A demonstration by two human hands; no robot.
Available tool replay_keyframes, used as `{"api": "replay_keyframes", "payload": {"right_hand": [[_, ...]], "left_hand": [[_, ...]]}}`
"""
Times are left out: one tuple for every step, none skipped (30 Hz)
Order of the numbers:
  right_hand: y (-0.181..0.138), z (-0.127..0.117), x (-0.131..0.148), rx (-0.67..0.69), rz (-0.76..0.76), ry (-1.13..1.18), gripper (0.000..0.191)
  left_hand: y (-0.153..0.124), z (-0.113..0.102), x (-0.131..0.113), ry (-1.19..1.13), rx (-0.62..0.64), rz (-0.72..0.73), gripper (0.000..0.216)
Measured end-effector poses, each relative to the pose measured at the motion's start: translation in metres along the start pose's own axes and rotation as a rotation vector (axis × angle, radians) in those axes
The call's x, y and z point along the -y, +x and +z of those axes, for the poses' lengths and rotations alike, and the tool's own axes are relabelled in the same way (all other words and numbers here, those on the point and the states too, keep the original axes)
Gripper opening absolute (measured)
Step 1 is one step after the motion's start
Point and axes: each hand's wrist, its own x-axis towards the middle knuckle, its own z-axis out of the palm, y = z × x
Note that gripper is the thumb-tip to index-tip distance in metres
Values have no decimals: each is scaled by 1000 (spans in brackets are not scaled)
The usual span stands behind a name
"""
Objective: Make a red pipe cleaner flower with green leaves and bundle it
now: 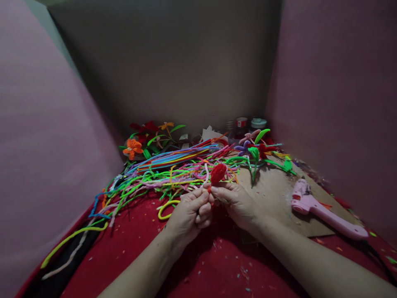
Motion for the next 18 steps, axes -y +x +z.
{"api": "replay_keyframes", "payload": {"right_hand": [[0,0,1,1,3,1,13],[0,0,1,5,6,4,12],[0,0,1,13,8,11,11],[0,0,1,19,7,19,10],[0,-1,1,21,4,24,9],[0,-1,0,14,1,27,9],[0,-2,-1,-1,4,29,9],[0,-2,-1,-22,14,30,9],[0,-2,-2,-46,29,35,11],[0,-1,-3,-68,41,43,14],[0,0,-3,-86,45,57,16],[0,1,-3,-98,44,74,16],[-1,2,-3,-108,39,89,17],[-1,4,-3,-117,32,100,17],[-2,5,-3,-125,26,104,16],[-2,6,-3,-134,17,100,16],[-3,7,-3,-144,7,88,16],[-3,7,-3,-157,-11,71,15]], "left_hand": [[1,-1,0,-32,24,-8,18],[1,-2,0,-59,51,-18,18],[1,-2,0,-81,77,-28,18],[2,-3,-1,-95,100,-36,17],[2,-3,-1,-97,114,-42,17],[2,-2,-1,-87,117,-46,17],[1,-2,-2,-58,108,-51,17],[1,-1,-2,-7,90,-52,19],[1,1,-2,74,55,-37,21],[0,2,-1,188,3,1,23],[0,4,-1,334,-63,70,24],[-1,5,1,500,-136,169,24],[-1,5,2,670,-207,285,22],[-2,4,4,826,-266,394,18],[-2,3,7,955,-307,478,14],[-2,1,9,1050,-326,529,11],[-2,-1,12,1116,-333,552,12],[-2,-4,14,1157,-334,557,13]]}}
